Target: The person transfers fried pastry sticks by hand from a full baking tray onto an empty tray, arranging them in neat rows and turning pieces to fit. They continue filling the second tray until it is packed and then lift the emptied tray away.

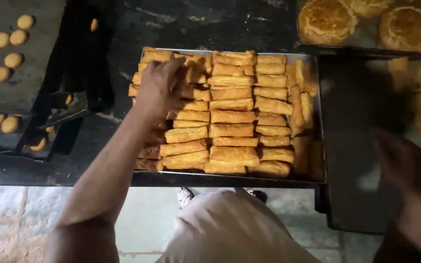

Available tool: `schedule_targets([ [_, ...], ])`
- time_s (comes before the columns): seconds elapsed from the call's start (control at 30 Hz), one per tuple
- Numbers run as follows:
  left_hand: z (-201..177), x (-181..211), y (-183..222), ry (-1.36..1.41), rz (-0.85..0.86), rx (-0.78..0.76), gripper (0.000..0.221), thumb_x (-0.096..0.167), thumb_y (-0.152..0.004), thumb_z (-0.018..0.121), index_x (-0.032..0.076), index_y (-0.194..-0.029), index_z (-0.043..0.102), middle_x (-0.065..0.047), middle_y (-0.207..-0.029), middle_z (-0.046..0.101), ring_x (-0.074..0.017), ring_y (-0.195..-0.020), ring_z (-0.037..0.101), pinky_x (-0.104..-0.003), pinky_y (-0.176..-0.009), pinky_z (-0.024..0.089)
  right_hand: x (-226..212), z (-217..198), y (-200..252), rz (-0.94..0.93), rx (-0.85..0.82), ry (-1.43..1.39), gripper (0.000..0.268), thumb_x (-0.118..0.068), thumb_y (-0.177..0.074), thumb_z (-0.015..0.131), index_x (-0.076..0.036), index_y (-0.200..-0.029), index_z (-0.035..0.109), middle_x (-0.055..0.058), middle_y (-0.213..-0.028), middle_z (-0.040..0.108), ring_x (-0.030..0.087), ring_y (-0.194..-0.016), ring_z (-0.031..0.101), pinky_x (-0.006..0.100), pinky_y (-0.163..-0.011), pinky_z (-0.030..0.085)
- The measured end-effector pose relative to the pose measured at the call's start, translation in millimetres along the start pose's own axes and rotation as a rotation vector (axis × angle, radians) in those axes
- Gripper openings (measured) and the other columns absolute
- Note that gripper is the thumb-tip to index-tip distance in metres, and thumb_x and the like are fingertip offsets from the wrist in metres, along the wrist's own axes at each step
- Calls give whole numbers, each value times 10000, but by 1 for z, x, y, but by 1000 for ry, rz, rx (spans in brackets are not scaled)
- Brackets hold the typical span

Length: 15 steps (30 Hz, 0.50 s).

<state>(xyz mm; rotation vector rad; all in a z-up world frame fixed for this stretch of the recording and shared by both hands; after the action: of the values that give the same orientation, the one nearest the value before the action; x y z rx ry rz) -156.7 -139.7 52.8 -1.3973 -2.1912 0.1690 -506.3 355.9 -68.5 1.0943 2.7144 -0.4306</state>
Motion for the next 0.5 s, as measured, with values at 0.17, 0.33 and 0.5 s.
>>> schedule_targets([
  [0.17, 34, 4, -32, -189, 49, -43, 442, 175, -1012, 679, 116, -1439, 581, -145, -1285, 695, -442, -1133, 563, -524, -1001, 427, 114, 49, 34, 2, -22, -348, 392, -293, -1132, 585, -88, -1464, 621, 122, -1160, 706, 235, -1000, 689, 347, -894, 548],
  [0.33, 36, 3, -6, -298, 116, 70, 629, 100, -824, 725, 10, -1428, 574, -251, -1379, 617, -488, -1256, 540, -536, -1058, 420, 69, 2, 61, -106, 123, 43, 318, -233, -1106, 636, -82, -1382, 682, 127, -1264, 717, 264, -1109, 708, 350, -931, 574],
  [0.5, 6, 89, 40, -71, 136, 75, 462, 109, -959, 731, 21, -1397, 615, -206, -1391, 641, -423, -1219, 607, -530, -1065, 449, 39, -36, 64, -113, 223, -18, 260, -201, -1033, 686, -107, -1275, 700, 138, -1215, 720, 360, -1086, 697, 431, -922, 578],
])
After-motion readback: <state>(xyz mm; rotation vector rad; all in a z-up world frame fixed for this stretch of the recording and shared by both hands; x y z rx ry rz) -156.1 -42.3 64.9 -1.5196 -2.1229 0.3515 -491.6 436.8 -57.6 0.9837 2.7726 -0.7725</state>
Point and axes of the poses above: each hand's wrist, its own y-axis away from the middle knuckle, its own z-axis out of the palm, x = y × z, the point moved 7 cm from there along -y, towards the middle knuckle
